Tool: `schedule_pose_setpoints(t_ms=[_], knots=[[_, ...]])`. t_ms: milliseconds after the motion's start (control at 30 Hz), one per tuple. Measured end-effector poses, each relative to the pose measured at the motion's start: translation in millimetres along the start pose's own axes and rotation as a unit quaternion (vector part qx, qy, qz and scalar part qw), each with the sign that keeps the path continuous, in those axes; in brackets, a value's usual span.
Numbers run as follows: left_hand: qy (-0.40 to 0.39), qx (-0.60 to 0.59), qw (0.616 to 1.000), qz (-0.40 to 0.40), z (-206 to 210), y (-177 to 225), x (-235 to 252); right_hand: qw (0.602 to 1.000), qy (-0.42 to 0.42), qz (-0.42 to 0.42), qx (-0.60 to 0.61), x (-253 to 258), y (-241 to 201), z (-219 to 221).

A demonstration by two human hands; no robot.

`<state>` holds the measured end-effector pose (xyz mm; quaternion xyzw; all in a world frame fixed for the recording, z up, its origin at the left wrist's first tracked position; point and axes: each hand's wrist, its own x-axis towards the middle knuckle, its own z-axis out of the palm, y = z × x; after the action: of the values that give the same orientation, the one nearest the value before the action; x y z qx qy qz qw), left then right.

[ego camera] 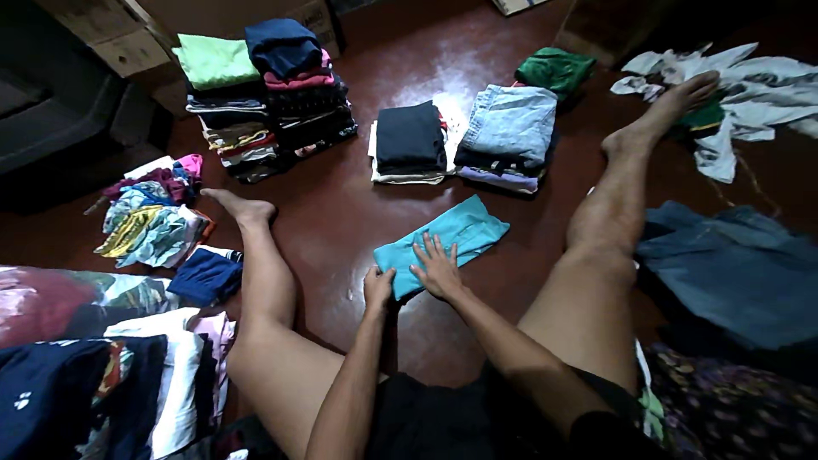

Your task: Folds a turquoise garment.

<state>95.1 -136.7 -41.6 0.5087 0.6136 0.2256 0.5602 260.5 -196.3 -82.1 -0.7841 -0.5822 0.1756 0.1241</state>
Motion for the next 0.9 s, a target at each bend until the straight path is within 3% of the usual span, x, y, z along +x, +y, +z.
schedule_pose_setpoints(t_ms=[133, 233, 300, 400, 467, 533, 600, 733, 900], knots=[[-0.009, -0.161, 0.986, 0.052, 1, 34, -37, 0.994, -0.014, -0.06, 0.091, -6, -12, -7], [-0.031, -0.153, 0.985, 0.08, 5, 72, -55, 0.946, -0.036, -0.097, 0.308, -19, -23, -21], [-0.084, -0.126, 0.985, 0.087, 9, 92, -57, 0.847, -0.022, 0.0, 0.532, -29, -31, -20], [-0.204, -0.013, 0.973, 0.111, 5, 103, -40, 0.611, 0.002, 0.173, 0.772, -38, -47, -26], [-0.166, 0.063, 0.97, 0.167, -2, 97, -22, 0.491, -0.023, 0.211, 0.845, -39, -42, -28], [-0.096, 0.125, 0.966, 0.203, -15, 79, 1, 0.416, -0.042, 0.203, 0.886, -27, -18, -2], [-0.102, 0.172, 0.966, 0.165, -31, 54, 21, 0.389, -0.066, 0.201, 0.897, -22, -8, 5], [-0.185, 0.143, 0.97, 0.073, -49, 27, 32, 0.395, -0.139, 0.181, 0.89, -16, -1, 1], [-0.264, 0.029, 0.963, 0.04, -57, 14, 25, 0.464, -0.184, 0.201, 0.843, -21, -9, -14]])
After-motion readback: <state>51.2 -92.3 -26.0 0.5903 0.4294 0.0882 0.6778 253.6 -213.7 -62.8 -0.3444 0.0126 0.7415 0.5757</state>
